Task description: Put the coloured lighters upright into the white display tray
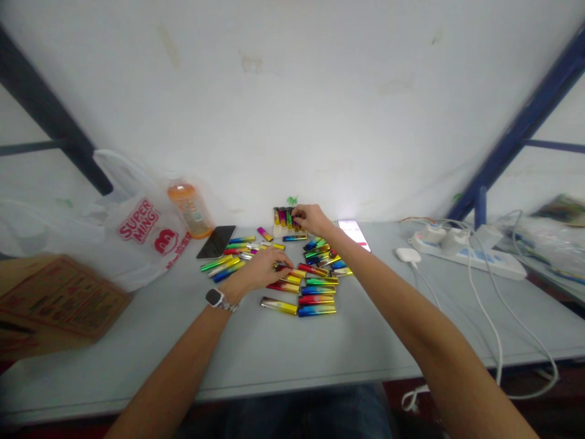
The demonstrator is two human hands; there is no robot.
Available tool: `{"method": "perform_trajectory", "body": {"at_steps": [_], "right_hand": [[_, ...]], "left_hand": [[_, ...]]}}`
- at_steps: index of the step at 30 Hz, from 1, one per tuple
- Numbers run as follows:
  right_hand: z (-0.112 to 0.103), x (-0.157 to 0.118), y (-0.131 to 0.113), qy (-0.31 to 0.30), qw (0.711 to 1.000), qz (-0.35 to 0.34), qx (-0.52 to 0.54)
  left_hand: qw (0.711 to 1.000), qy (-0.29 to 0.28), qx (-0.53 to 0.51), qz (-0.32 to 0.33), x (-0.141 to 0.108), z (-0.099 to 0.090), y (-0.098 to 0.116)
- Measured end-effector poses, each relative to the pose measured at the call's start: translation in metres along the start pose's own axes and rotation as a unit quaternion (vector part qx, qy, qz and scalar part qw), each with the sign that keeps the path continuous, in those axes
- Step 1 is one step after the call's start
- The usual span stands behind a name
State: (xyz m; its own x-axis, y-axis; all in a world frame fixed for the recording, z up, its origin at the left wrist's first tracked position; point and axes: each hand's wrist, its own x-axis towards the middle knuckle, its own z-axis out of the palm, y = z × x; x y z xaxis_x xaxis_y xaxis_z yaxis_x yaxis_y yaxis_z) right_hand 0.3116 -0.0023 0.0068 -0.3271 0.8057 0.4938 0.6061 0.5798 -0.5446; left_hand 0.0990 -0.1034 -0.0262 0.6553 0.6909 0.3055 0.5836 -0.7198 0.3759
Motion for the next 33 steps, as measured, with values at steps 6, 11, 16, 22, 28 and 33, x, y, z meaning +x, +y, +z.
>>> {"method": "perform_trajectory", "body": {"at_steps": [6, 11, 16, 22, 28, 33], "right_hand": [[0.0, 0.006, 0.002, -0.025, 0.998, -0.012, -0.057], [0.002, 0.001, 0.002, 0.003, 0.979, -0.045, -0.199], [-0.001, -0.014, -0.005, -0.024, 0.97, -0.014, -0.241], [0.002, -0.048, -0.016, 0.025, 0.98, 0.013, -0.198], [0.017, -0.086, -0.026, 0.027, 0.987, 0.026, -0.158], [0.023, -0.098, -0.039, -0.004, 0.988, 0.048, -0.149]], "left_hand": [[1.0, -0.004, 0.002, -0.017, -0.001, 0.001, -0.002], [1.0, 0.005, 0.022, -0.014, 0.001, 0.005, -0.005], [0.998, 0.011, 0.06, -0.011, 0.005, 0.007, -0.003], [0.996, 0.018, 0.085, -0.011, 0.01, 0.01, -0.005], [0.996, 0.025, 0.08, -0.023, 0.012, 0.011, -0.004], [0.996, 0.08, 0.032, -0.012, 0.016, 0.006, -0.003]]}}
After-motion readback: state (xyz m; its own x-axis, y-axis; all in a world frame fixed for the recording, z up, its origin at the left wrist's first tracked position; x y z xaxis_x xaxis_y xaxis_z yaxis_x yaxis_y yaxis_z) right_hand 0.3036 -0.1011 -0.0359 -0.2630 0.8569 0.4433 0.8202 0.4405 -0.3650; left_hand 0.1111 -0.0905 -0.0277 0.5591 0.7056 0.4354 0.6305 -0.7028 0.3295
